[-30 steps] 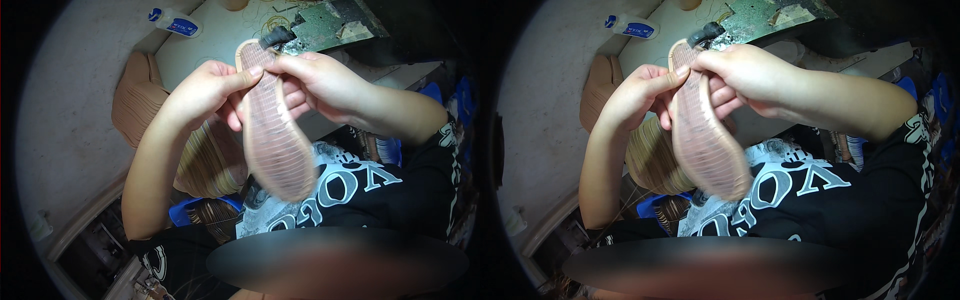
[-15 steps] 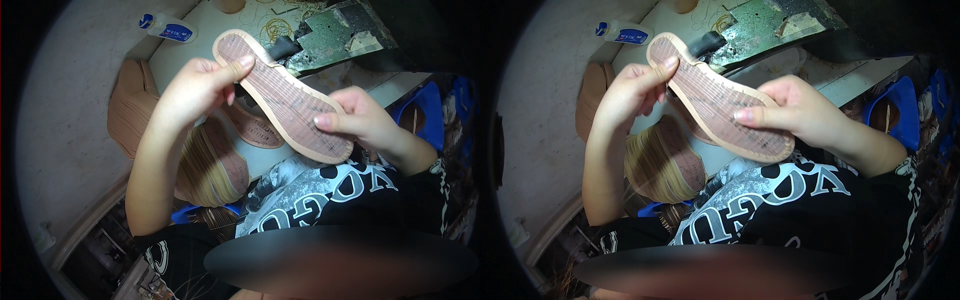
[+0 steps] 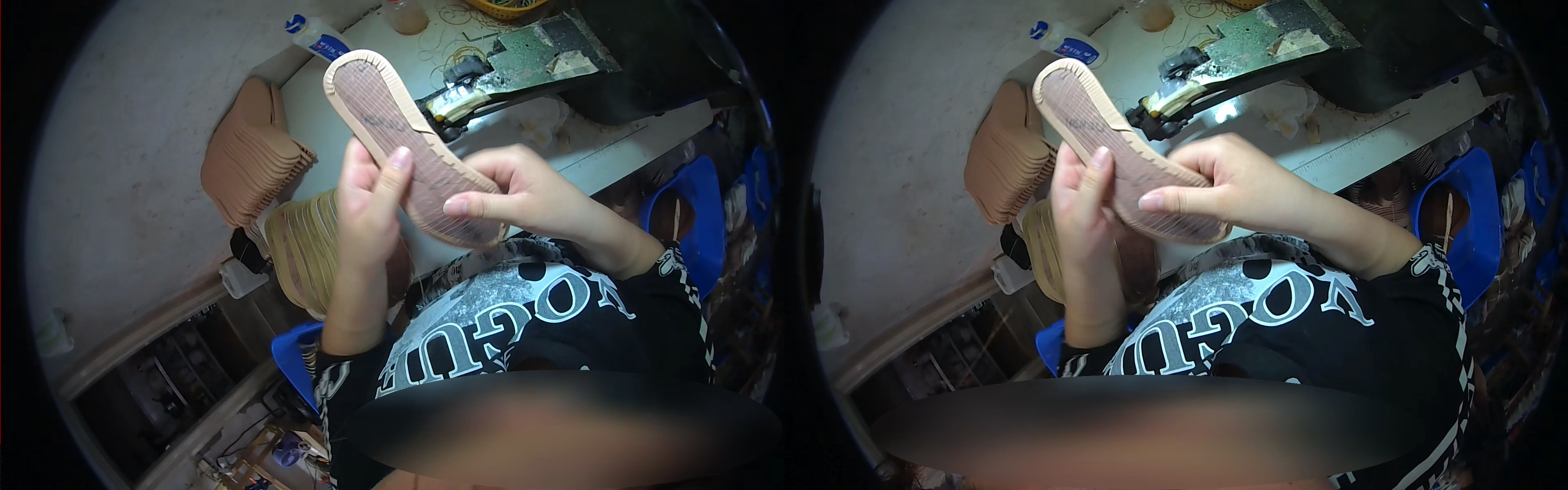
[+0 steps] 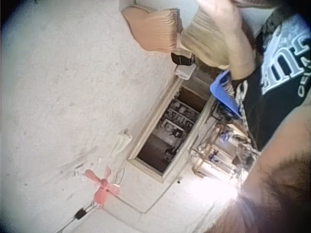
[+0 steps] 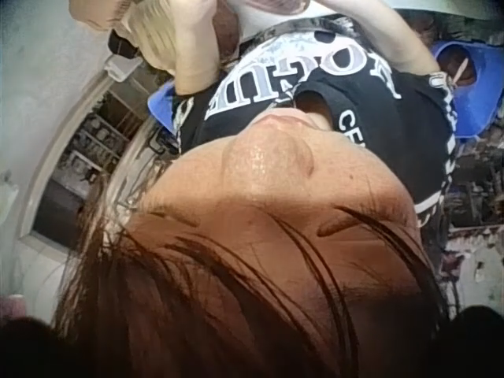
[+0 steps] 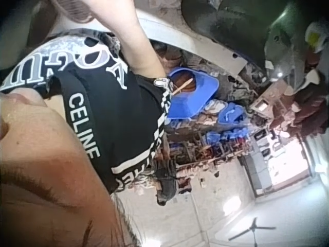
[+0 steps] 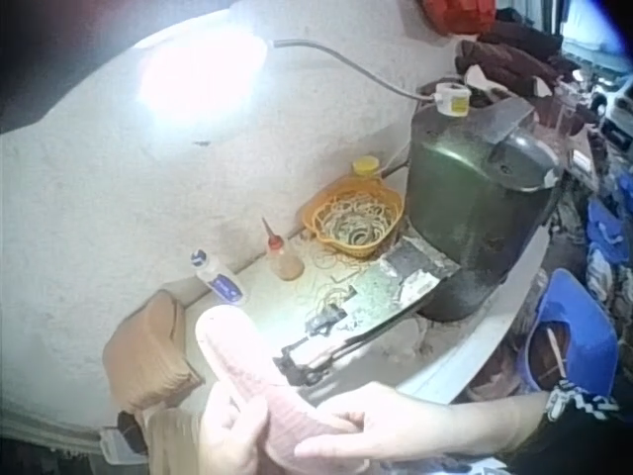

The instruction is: The recorder is assembling and gluing shoe insoles and components by hand at a workbench.

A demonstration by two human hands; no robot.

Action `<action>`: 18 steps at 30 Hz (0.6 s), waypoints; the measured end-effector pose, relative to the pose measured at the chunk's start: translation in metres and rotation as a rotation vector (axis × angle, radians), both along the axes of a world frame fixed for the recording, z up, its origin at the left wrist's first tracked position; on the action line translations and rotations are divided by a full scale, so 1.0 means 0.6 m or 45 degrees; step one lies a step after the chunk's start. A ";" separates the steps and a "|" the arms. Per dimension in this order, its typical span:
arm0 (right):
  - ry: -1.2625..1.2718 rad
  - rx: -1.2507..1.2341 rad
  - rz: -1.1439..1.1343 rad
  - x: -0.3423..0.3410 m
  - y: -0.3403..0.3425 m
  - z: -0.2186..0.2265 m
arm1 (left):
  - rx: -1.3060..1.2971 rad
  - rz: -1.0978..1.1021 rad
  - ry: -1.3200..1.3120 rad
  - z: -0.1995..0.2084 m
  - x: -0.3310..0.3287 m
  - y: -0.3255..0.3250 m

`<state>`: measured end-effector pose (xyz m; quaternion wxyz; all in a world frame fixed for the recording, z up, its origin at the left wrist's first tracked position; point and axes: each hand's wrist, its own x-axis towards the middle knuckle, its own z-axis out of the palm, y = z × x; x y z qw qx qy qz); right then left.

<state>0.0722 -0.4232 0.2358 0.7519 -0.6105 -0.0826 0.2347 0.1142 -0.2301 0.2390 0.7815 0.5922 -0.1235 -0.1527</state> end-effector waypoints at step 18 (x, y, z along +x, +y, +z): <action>-1.140 -0.401 -0.603 -0.006 -0.008 -0.034 | 0.371 0.284 -0.921 -0.051 -0.071 -0.030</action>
